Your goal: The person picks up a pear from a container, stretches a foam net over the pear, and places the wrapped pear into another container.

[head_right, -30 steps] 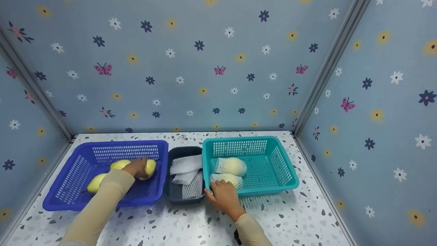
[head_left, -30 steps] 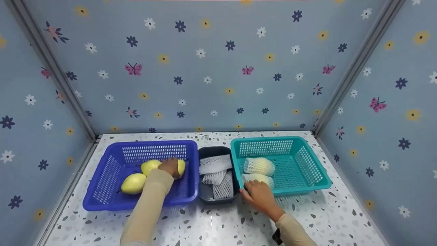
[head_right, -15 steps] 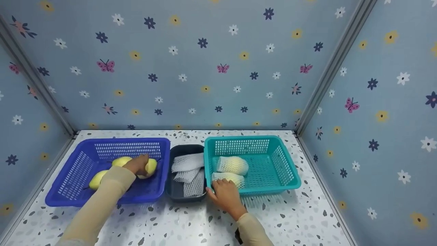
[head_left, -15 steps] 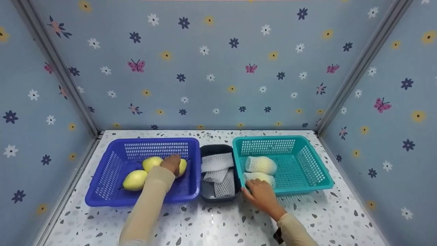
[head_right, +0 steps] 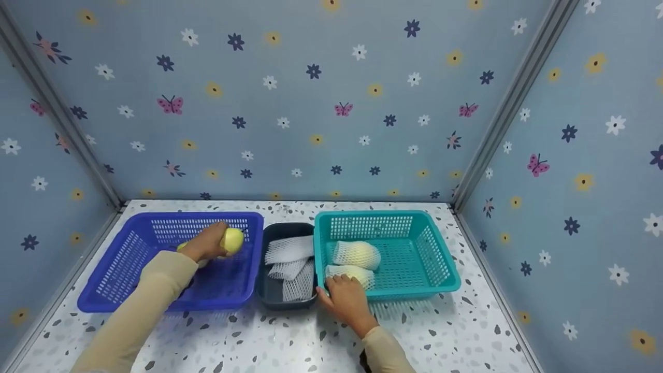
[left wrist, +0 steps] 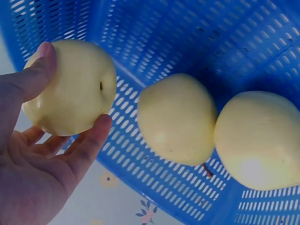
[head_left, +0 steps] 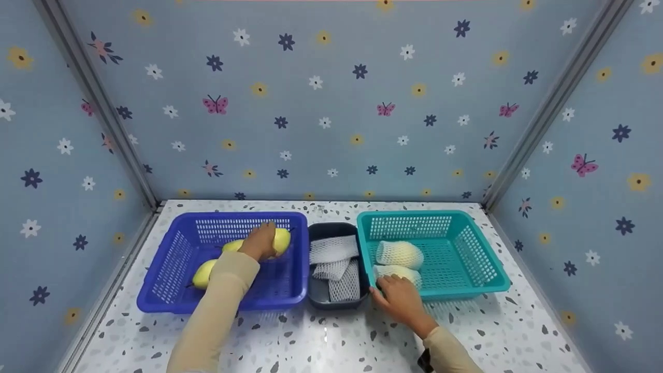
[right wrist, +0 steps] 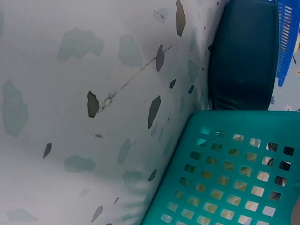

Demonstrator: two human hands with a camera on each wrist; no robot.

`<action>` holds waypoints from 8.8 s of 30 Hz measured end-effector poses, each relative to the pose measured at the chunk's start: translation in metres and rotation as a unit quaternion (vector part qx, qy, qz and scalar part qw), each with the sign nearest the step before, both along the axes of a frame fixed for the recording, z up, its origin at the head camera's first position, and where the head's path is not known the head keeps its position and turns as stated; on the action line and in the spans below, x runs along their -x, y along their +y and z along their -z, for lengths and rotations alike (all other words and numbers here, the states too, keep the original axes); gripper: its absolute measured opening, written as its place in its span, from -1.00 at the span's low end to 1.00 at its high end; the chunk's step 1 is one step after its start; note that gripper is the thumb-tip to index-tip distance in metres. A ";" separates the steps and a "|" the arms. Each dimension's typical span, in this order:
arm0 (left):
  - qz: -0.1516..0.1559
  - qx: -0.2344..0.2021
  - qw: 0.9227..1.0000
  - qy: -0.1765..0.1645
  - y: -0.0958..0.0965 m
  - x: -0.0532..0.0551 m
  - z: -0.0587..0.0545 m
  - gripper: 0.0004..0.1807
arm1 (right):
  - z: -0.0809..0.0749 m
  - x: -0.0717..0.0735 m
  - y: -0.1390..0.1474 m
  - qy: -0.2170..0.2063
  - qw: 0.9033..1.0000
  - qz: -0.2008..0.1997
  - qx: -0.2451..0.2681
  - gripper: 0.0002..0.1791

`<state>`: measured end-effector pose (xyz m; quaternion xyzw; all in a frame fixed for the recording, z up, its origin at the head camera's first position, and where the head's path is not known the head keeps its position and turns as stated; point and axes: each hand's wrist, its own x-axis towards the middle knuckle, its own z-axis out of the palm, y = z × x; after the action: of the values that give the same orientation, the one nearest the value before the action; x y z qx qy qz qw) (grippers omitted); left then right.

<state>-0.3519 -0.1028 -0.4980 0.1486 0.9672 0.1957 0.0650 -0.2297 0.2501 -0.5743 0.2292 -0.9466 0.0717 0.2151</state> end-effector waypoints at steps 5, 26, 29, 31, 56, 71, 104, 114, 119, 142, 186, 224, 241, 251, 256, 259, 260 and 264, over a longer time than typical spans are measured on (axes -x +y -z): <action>0.018 -0.053 0.998 0.026 0.004 -0.003 -0.014 -0.27 | 0.001 -0.001 0.000 0.001 1.000 -0.001 0.003 -0.72; 0.109 -0.265 0.946 0.153 0.038 -0.061 -0.043 -0.25 | -0.011 -0.002 0.000 -0.085 0.988 0.006 0.125 -0.81; 0.110 -0.297 0.936 0.152 0.044 -0.071 -0.041 -0.26 | -0.016 -0.002 -0.004 -0.073 0.982 -0.011 0.176 -0.87; 0.116 -0.312 0.930 0.154 0.049 -0.077 -0.039 -0.25 | -0.020 -0.003 -0.009 -0.063 0.976 -0.031 0.205 -0.86; 0.108 -0.410 0.897 0.124 0.086 -0.157 0.001 -0.23 | -0.102 -0.048 -0.074 -0.147 0.873 -0.219 0.410 -0.33; 0.089 -0.446 0.891 0.003 0.084 -0.179 0.030 -0.26 | -0.070 -0.056 -0.055 -0.232 0.844 -0.250 0.414 -0.41; 0.076 -0.354 0.931 -0.049 0.087 -0.181 0.090 -0.40 | 0.018 -0.048 -0.041 -0.350 0.834 -0.226 0.361 -0.39; 0.073 -0.344 0.935 -0.038 0.089 -0.184 0.099 -0.39 | -0.004 -0.060 -0.048 -0.376 0.825 -0.223 0.359 -0.45; 0.080 -0.354 0.931 -0.038 0.088 -0.184 0.101 -0.39 | 0.004 -0.058 -0.048 -0.380 0.825 -0.223 0.355 -0.45; 0.094 -0.354 0.931 -0.002 0.087 -0.180 0.105 -0.36 | -0.065 -0.004 -0.051 -0.290 0.908 -0.205 0.221 -0.66; 0.085 -0.367 0.926 -0.031 0.086 -0.182 0.102 -0.37 | -0.006 0.065 -0.112 -0.094 0.993 0.069 0.005 -0.87; 0.072 -0.345 0.935 -0.036 0.086 -0.184 0.104 -0.37 | -0.111 0.063 -0.075 -0.097 0.975 -0.049 0.195 -0.83; 0.073 -0.346 0.935 -0.039 0.086 -0.183 0.105 -0.37 | -0.114 0.068 -0.061 -0.009 0.981 -0.079 0.179 -0.86; 0.071 -0.348 0.934 -0.041 0.087 -0.183 0.103 -0.37 | -0.119 0.066 -0.058 -0.017 0.977 -0.080 0.195 -0.85; 0.075 -0.339 0.937 -0.039 0.087 -0.185 0.101 -0.36 | -0.123 0.059 -0.059 -0.003 0.976 -0.089 0.197 -0.86; 0.083 -0.331 0.939 -0.033 0.086 -0.186 0.099 -0.34 | -0.125 0.053 -0.059 0.006 0.975 -0.095 0.200 -0.88; 0.085 -0.329 0.940 -0.033 0.085 -0.186 0.098 -0.34 | -0.126 0.050 -0.059 0.009 0.975 -0.097 0.202 -0.88; 0.091 -0.320 0.942 -0.046 0.081 -0.186 0.092 -0.21 | -0.129 0.040 -0.059 0.015 0.972 -0.100 0.213 -0.90</action>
<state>-0.1655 -0.0217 -0.5897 0.2401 0.8317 0.4948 0.0763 -0.2701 0.1907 -0.4455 0.2726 -0.8784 0.2898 0.2648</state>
